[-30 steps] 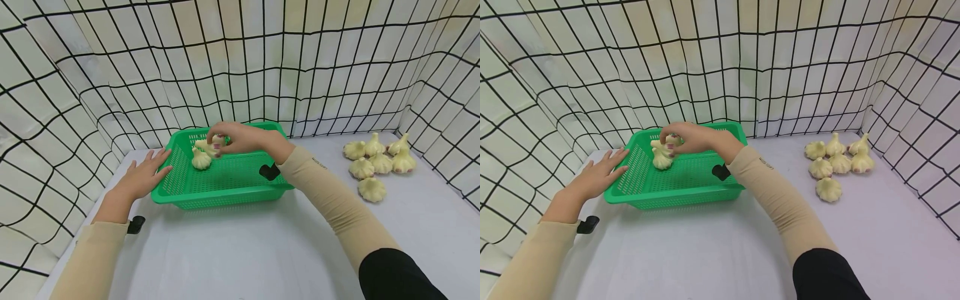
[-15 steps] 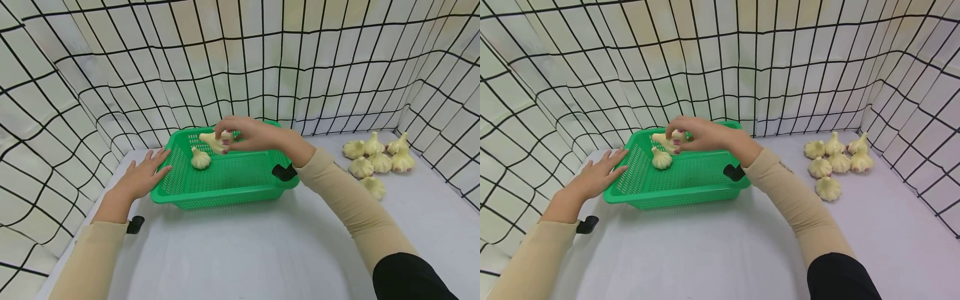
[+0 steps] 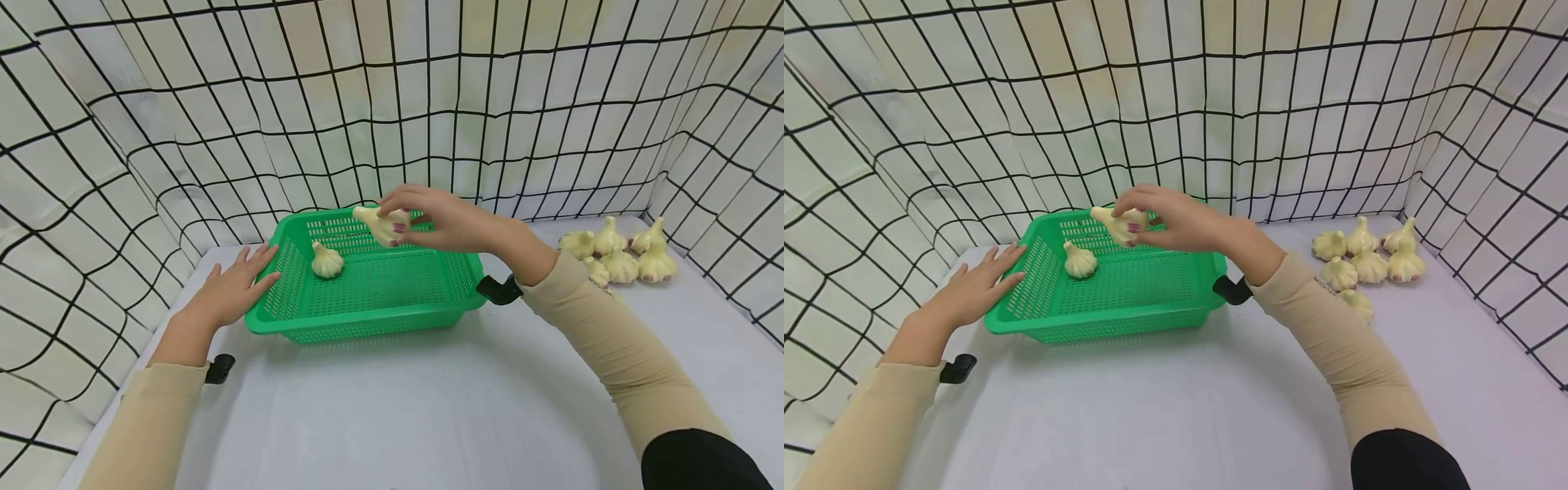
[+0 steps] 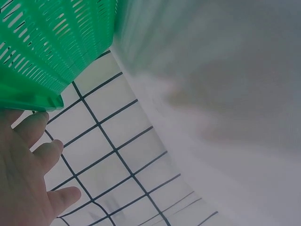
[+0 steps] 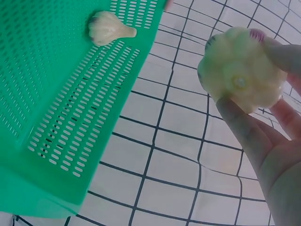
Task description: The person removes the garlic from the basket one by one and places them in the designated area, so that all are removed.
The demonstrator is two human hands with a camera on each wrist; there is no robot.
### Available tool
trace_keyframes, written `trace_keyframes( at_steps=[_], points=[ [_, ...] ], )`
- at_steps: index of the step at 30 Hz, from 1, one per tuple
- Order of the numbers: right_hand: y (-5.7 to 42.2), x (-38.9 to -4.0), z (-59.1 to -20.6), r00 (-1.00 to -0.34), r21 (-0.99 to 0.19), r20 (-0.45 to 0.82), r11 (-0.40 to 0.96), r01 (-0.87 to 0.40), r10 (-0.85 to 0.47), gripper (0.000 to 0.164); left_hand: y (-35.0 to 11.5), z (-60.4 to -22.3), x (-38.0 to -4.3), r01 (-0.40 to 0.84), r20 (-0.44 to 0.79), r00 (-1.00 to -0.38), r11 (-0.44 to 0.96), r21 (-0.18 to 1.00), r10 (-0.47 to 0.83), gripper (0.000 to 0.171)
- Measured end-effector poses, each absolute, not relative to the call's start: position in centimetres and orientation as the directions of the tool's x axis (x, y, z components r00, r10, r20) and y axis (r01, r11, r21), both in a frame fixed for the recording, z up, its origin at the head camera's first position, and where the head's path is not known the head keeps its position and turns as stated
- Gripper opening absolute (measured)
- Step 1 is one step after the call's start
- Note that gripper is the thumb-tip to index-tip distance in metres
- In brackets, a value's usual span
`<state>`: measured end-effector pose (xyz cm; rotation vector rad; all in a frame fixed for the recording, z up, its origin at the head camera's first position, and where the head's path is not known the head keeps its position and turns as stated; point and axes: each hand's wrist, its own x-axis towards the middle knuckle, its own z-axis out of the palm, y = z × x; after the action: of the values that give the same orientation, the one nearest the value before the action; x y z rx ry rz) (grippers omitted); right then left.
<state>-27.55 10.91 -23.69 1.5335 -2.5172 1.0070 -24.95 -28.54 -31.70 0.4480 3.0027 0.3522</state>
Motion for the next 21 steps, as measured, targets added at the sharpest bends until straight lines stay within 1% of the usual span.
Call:
trace_keyframes(
  at_steps=[6,16,21],
  points=[
    [12.5,-26.7,-23.8,-0.536,-0.501,0.355,0.328,-0.801,-0.766,0.042,-28.8,-31.8,-25.1,0.28,-0.053,-0.952,0.928,0.245,0.302,0.074],
    [15.2,-25.6,-24.4,-0.574,-0.57,0.445,0.277,-0.773,-0.687,0.045,-28.9,-31.9,-25.2,0.28,-0.053,-0.952,0.927,0.249,0.302,0.074],
    [16.7,-25.6,-25.4,-0.608,-0.561,0.485,0.31,-0.768,-0.629,0.045,-28.8,-31.9,-25.2,0.28,-0.054,-0.952,0.926,0.253,0.302,0.073]
  ],
)
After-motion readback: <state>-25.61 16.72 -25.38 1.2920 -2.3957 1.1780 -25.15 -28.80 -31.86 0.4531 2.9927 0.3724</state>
